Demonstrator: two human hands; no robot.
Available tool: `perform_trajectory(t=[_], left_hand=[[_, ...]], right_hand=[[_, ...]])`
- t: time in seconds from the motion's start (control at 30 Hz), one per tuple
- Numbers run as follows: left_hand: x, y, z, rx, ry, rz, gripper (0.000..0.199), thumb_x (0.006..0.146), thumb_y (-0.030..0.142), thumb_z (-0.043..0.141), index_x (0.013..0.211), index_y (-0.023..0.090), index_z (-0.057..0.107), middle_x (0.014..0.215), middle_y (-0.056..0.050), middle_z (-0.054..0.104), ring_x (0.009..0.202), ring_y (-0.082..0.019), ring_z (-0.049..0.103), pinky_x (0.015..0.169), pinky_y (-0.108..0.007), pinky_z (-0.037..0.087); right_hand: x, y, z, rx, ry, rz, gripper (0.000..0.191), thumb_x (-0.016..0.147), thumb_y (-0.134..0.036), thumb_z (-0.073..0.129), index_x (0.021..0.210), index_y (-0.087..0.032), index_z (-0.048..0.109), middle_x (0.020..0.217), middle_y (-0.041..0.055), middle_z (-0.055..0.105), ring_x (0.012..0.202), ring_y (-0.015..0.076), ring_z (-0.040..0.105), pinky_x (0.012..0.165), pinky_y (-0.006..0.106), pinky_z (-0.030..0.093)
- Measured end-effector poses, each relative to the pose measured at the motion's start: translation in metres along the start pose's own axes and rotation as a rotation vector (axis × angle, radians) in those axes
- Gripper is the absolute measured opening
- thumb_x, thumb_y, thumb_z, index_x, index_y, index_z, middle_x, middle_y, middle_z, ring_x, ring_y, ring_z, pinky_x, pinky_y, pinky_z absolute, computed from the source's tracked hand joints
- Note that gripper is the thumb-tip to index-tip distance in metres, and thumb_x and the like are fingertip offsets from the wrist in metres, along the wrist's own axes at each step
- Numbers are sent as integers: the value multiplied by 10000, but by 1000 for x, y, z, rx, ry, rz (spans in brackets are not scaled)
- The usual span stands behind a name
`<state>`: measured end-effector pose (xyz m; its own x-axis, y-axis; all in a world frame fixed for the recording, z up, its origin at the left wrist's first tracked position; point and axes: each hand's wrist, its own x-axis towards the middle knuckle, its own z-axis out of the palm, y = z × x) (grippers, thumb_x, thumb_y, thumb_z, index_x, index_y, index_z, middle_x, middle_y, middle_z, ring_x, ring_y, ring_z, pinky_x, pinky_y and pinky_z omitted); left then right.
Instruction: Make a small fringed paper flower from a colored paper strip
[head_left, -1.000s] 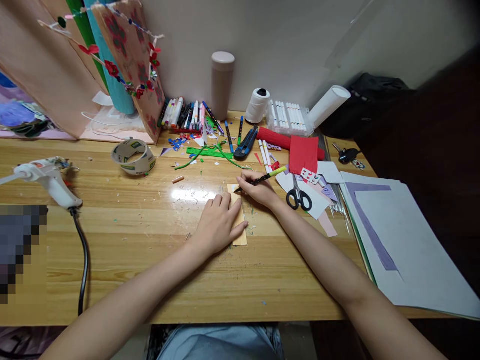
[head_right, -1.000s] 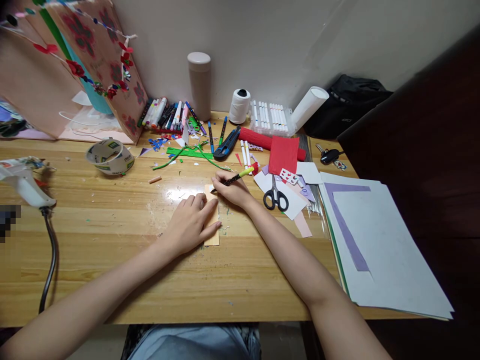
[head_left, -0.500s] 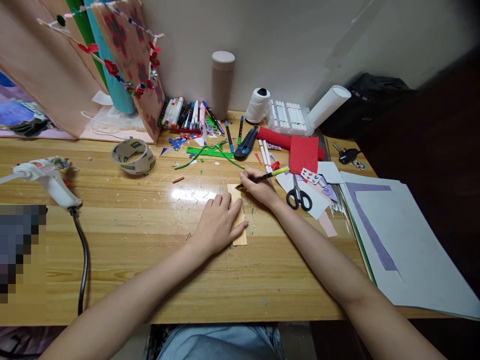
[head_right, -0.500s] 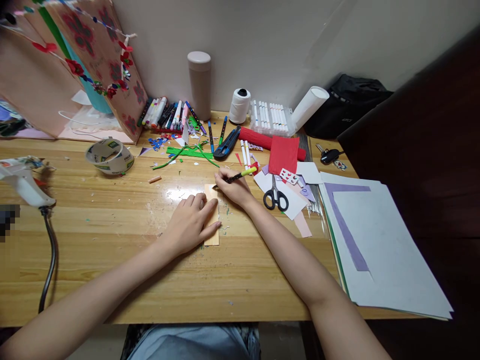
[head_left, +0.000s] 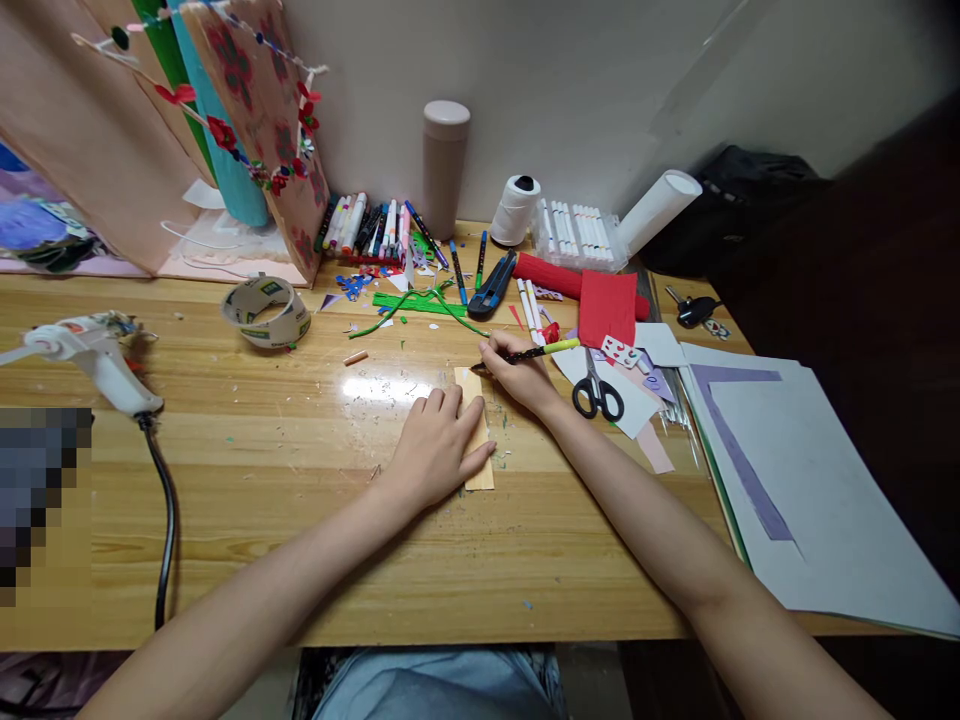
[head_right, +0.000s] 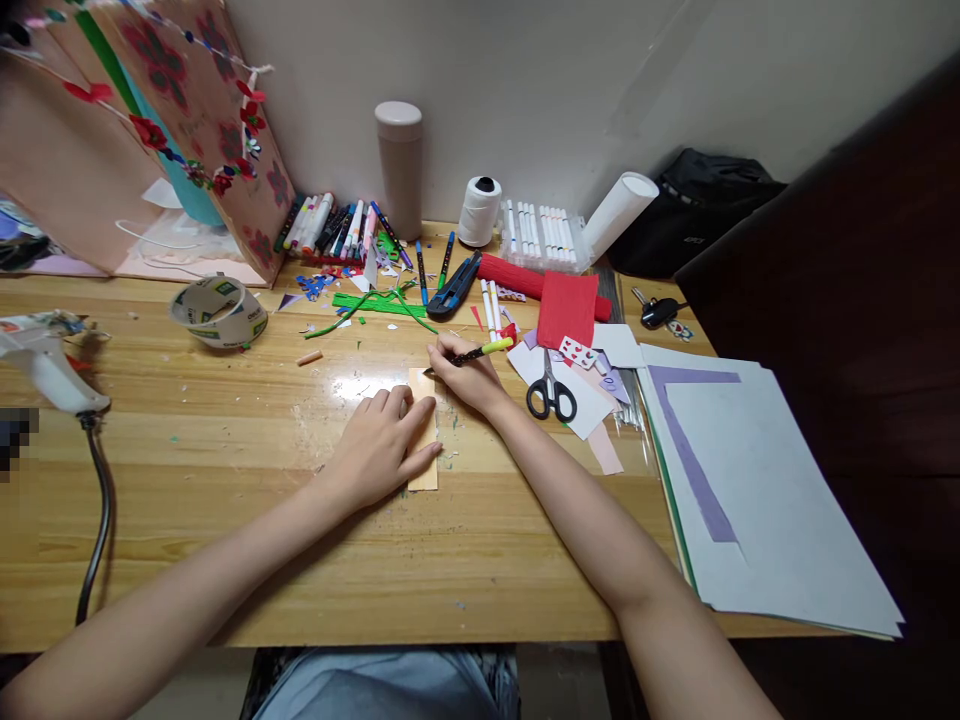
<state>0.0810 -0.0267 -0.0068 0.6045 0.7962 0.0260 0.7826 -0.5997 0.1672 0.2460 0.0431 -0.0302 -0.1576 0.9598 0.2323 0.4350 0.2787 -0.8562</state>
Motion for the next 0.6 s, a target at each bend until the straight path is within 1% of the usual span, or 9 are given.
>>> perform_trajectory(t=[0.1, 0.13, 0.23, 0.27, 0.37, 0.5, 0.6], left_hand=[[0, 0, -1, 1, 2, 3, 452, 873, 506, 380, 1151, 169, 491, 1094, -126, 504, 960, -265, 464, 811, -374, 370], [0, 0, -1, 2, 1, 4, 450, 873, 506, 378, 1151, 170, 490, 1094, -126, 504, 960, -265, 464, 810, -374, 371], [0, 0, -1, 4, -3, 1, 454, 871, 508, 382, 1163, 176, 483, 1093, -123, 505, 962, -266, 463, 812, -375, 371], [0, 0, -1, 4, -3, 0, 455, 870, 508, 384, 1167, 177, 481, 1095, -122, 505, 963, -265, 463, 813, -375, 370], [0, 0, 0, 1, -2, -2, 450, 868, 504, 393, 1166, 180, 484, 1104, -123, 500, 967, -264, 461, 817, -377, 369], [0, 0, 0, -14, 7, 1, 456, 869, 504, 388, 1166, 172, 486, 1095, -129, 502, 966, -270, 459, 816, -383, 369], [0, 0, -1, -14, 5, 4, 450, 873, 501, 379, 1150, 165, 493, 1090, -131, 504, 960, -269, 461, 815, -382, 370]], right_hand=[[0, 0, 0, 4, -89, -6, 334, 862, -320, 469, 574, -200, 349, 563, -41, 376, 547, 114, 361, 530, 258, 269], [0, 0, 0, 5, -89, -10, 334, 864, -321, 466, 575, -200, 350, 564, -41, 379, 547, 115, 362, 529, 258, 269], [-1, 0, 0, -13, -15, -20, 326, 870, -324, 456, 586, -202, 353, 566, -42, 382, 542, 115, 358, 527, 260, 264], [-1, 0, 0, -23, -15, -24, 330, 869, -328, 459, 583, -203, 352, 563, -41, 383, 540, 115, 357, 528, 261, 263], [-1, 0, 0, -33, -77, -34, 349, 863, -349, 467, 569, -202, 349, 552, -38, 393, 540, 117, 364, 530, 262, 270], [0, 0, 0, -21, -18, -24, 332, 870, -360, 459, 592, -204, 366, 569, -39, 391, 545, 118, 364, 531, 263, 270], [0, -1, 0, -23, -62, -30, 343, 869, -354, 470, 581, -201, 364, 564, -40, 387, 541, 115, 363, 529, 264, 265]])
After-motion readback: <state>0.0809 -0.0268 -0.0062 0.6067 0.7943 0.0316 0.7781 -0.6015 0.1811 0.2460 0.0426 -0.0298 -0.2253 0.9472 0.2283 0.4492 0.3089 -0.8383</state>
